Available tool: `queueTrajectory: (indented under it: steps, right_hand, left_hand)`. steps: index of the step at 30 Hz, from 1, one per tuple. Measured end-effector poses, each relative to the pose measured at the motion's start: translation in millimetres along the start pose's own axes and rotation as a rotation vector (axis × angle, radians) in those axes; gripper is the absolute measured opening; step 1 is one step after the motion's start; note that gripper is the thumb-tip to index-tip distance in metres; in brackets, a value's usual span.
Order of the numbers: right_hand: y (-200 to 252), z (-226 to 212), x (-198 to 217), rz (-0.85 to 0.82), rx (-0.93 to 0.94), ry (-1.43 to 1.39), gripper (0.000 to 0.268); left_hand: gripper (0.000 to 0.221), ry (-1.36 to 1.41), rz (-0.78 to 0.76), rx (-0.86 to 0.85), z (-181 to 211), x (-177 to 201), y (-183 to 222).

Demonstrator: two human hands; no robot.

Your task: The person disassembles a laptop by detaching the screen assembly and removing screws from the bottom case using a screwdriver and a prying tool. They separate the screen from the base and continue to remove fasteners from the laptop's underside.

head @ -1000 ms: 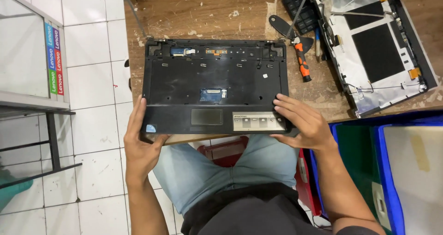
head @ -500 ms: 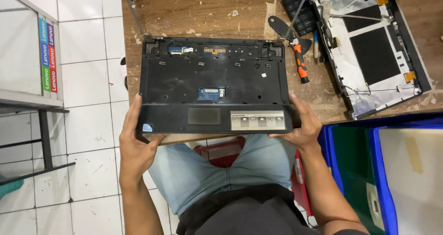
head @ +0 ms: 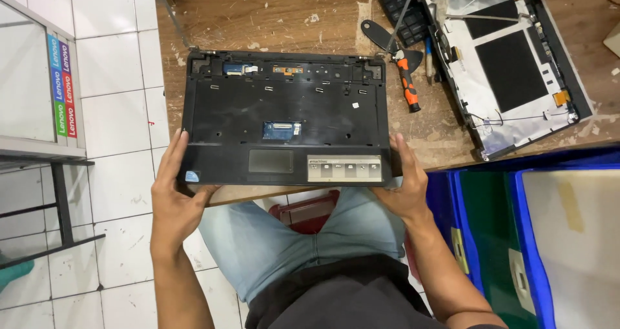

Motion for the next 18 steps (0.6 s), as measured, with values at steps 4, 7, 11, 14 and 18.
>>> queueTrajectory:
  steps: [4,7,11,14,18]
  right_hand:
    - [22,-11,-11,0.05,-0.026,0.029,0.102]
    - [33,-31,-23,0.07,-0.037,-0.04,0.089]
    - [58,-57,-43,0.044,-0.203,-0.023,0.087]
    - [66,-69,-51,-0.032,-0.243,0.028,0.094]
    - [75,-74,-56,-0.054,-0.2,0.039,0.111]
  left_hand:
    - [0.105,0.049,-0.026,-0.045,-23,10,-17]
    - [0.103,0.135,-0.074,-0.081,-40,19,-36]
    - [0.096,0.188,-0.248,-0.027,-43,35,-72]
    - [0.092,0.168,-0.374,0.055,-37,45,-93]
    - [0.093,-0.127,-0.572,0.11,-13,60,-111]
Point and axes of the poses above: each hand's wrist, its own y-axis away from the middle knuckle, its own x-axis out of the back of the hand, z = x × y, the point moved 1 cm from there along -y, towards the middle knuckle, and after that the axes turned 9 degrees about -x, right-handed, at the moved point
